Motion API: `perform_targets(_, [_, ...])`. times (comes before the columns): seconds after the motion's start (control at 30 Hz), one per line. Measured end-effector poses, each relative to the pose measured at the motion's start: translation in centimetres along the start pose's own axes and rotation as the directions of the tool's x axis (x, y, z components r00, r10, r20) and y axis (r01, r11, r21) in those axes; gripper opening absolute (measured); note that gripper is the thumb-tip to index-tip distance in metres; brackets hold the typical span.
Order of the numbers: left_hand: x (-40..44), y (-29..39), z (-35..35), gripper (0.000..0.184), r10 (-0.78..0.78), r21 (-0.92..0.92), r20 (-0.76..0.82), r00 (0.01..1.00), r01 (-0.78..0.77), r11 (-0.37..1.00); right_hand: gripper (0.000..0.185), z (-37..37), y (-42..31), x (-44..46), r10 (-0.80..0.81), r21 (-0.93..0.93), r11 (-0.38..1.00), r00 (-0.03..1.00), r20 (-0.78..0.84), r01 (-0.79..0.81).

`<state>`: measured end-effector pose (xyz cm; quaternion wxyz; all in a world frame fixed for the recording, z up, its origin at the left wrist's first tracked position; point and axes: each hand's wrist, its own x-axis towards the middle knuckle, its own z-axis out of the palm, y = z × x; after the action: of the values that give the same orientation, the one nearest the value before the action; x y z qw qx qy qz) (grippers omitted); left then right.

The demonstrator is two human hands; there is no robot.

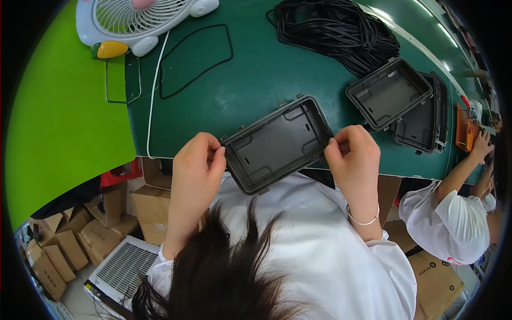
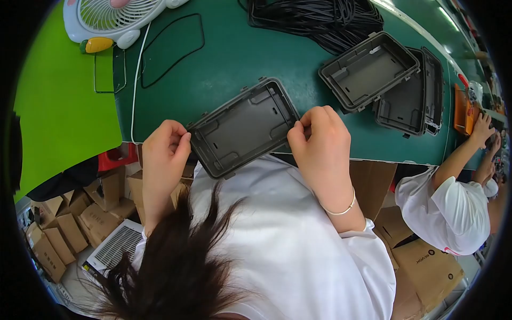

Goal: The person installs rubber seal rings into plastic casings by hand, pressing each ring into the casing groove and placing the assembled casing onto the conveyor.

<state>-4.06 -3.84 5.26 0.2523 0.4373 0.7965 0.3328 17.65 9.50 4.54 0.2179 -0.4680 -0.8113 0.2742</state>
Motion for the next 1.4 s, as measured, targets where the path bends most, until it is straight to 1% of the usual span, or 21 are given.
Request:
perform_targets(0.07, [0.3, 0.2, -0.2, 0.007, -0.018, 0.045, 0.028, 0.999, 0.017, 0.999, 0.011, 0.0, 0.4, 0.3, 0.078, 0.068, 0.994, 0.996, 0.033, -0.080])
perform_targets(0.1, [0.3, 0.2, -0.1, 0.007, -0.035, 0.017, 0.018, 0.999, 0.035, 0.999, 0.011, -0.1, 0.7, 0.4, 0.115, 0.102, 0.987, 0.992, 0.054, -0.120])
perform_targets(0.17, [0.6, 0.2, 0.1, 0.008, -0.067, -0.036, 0.002, 0.998, 0.067, 0.997, 0.010, -0.1, 2.0, 0.6, 0.155, 0.212, 0.960, 0.976, 0.150, -0.185])
perform_targets(0.2, [0.6, -0.3, 0.1, 0.009, -0.087, -0.025, 0.049, 0.995, 0.088, 0.996, 0.010, -0.1, 2.4, 0.7, 0.173, 0.262, 0.939, 0.965, 0.198, -0.222])
perform_targets(0.27, [0.7, -1.7, -0.1, 0.015, -0.124, -0.002, 0.147, 0.981, 0.126, 0.992, 0.009, -0.1, 2.5, 0.9, 0.235, 0.515, 0.773, 0.922, 0.309, -0.370])
perform_targets(0.3, [0.9, -1.8, -0.4, 0.018, -0.183, -0.078, 0.235, 0.955, 0.206, 0.975, 0.008, -0.2, 2.6, 1.0, 0.250, 0.615, 0.656, 0.895, 0.370, -0.438])
perform_targets(0.37, [1.4, -1.8, -1.0, 0.023, -0.272, -0.202, 0.415, 0.868, 0.380, 0.903, 0.007, -0.3, 3.2, 0.9, 0.200, 0.668, 0.579, 0.876, 0.440, -0.468])
perform_targets(0.4, [1.6, -2.9, -1.0, 0.026, -0.247, -0.286, 0.479, 0.842, 0.415, 0.864, 0.008, -0.2, 3.5, 0.9, 0.169, 0.691, 0.536, 0.864, 0.475, -0.485])
perform_targets(0.5, [1.4, -3.5, -0.2, 0.025, -0.211, -0.414, 0.433, 0.876, 0.401, 0.817, 0.010, 0.1, 3.8, 0.5, 0.147, 0.731, 0.472, 0.862, 0.485, -0.492])
perform_targets(0.6, [1.6, -4.3, 0.1, 0.024, -0.148, -0.491, 0.410, 0.900, 0.354, 0.796, 0.013, 0.0, 3.6, 0.5, 0.150, 0.740, 0.459, 0.864, 0.481, -0.492])
perform_targets(0.7, [1.6, -4.1, -0.3, 0.023, -0.103, -0.528, 0.436, 0.894, 0.346, 0.775, 0.011, 0.4, 3.6, 0.1, 0.157, 0.761, 0.454, 0.882, 0.444, -0.464])
perform_targets(0.8, [1.4, -4.4, -0.5, 0.023, -0.171, -0.553, 0.468, 0.867, 0.438, 0.709, 0.010, 0.4, 3.9, 0.1, 0.201, 0.733, 0.434, 0.849, 0.489, -0.525])
perform_targets(0.9, [1.5, -4.7, -0.8, 0.023, -0.106, -0.514, 0.473, 0.875, 0.372, 0.773, 0.012, 0.3, 3.5, 0.2, 0.210, 0.735, 0.423, 0.846, 0.489, -0.530])
perform_targets(1.0, [1.9, -4.9, -0.9, 0.023, -0.118, -0.541, 0.526, 0.843, 0.438, 0.718, 0.015, 0.2, 3.5, 0.5, 0.211, 0.720, 0.426, 0.834, 0.510, -0.548])
perform_targets(1.1, [2.1, -4.9, -0.8, 0.023, -0.125, -0.520, 0.520, 0.845, 0.430, 0.738, 0.014, 0.3, 3.5, 0.5, 0.223, 0.716, 0.435, 0.836, 0.502, -0.546])
perform_targets(1.2, [2.3, -4.6, -1.1, 0.022, -0.159, -0.422, 0.527, 0.835, 0.419, 0.804, 0.013, 0.4, 3.6, 0.5, 0.233, 0.720, 0.417, 0.831, 0.504, -0.554])
perform_targets(1.3, [2.5, -4.1, -1.3, 0.023, -0.162, -0.363, 0.528, 0.834, 0.394, 0.844, 0.012, 0.4, 3.5, 0.6, 0.224, 0.720, 0.423, 0.833, 0.506, -0.551])
perform_targets(1.4, [2.6, -5.1, -0.5, 0.023, -0.125, -0.465, 0.475, 0.871, 0.369, 0.805, 0.012, 0.3, 3.7, 0.7, 0.181, 0.750, 0.308, 0.810, 0.557, -0.585])
